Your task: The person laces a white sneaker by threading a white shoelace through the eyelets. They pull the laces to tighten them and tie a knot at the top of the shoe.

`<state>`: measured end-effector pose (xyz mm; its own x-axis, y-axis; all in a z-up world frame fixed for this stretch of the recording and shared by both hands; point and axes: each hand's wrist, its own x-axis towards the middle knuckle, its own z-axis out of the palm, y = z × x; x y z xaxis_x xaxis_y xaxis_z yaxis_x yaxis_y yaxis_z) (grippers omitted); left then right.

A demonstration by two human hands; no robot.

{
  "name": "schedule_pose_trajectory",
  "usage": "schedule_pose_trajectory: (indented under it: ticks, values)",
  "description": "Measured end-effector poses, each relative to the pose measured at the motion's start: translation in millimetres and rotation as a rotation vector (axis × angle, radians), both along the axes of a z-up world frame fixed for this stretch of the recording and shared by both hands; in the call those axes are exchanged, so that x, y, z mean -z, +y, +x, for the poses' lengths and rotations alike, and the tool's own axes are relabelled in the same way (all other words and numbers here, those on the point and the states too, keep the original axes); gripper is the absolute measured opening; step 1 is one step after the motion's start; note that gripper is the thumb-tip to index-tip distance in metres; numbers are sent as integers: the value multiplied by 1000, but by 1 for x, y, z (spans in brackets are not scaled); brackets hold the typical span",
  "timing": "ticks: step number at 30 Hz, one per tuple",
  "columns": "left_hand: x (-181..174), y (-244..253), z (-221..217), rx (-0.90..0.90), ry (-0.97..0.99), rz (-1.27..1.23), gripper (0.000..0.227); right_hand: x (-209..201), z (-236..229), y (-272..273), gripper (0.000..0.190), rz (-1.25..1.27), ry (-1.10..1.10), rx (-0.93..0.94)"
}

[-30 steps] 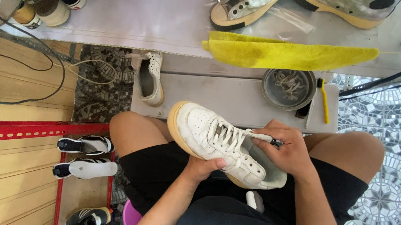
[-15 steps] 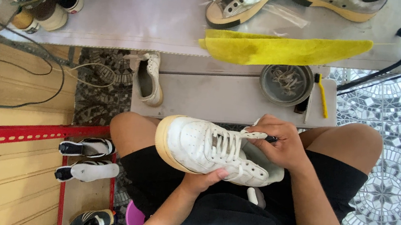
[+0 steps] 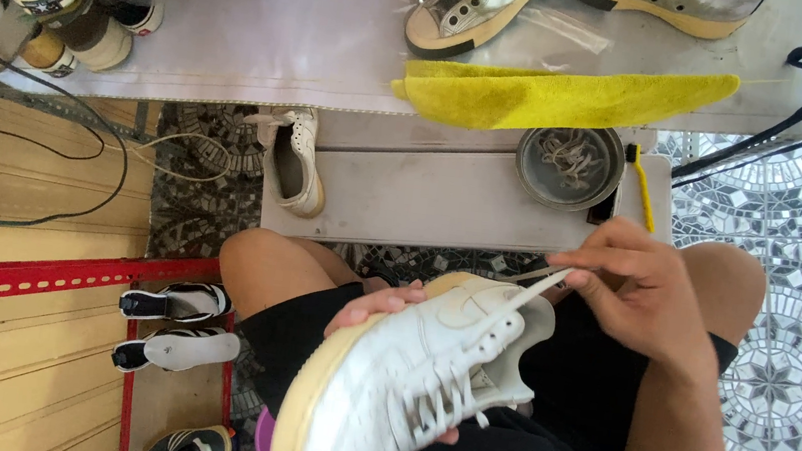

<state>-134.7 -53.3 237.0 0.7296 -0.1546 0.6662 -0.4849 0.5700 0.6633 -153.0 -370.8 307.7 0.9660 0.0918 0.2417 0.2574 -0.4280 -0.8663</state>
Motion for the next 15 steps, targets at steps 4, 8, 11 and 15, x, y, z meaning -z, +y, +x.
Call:
schedule_pose_trajectory:
  ticks: [4, 8, 11, 15]
  values:
    - [-2, 6, -16, -179, -97, 70, 36, -12, -8, -15, 14, 13, -3, 23]
    - [-20, 3, -21, -305, -207, 238, 43, -25, -13, -21, 11, -77, 2, 49]
    - [-22, 7, -21, -270, -254, 247, 35, -30, -15, -26, 6, -121, -44, 47]
    - [-16, 1, -20, -296, -250, 230, 38, -28, -22, -33, 5, -140, 17, 141]
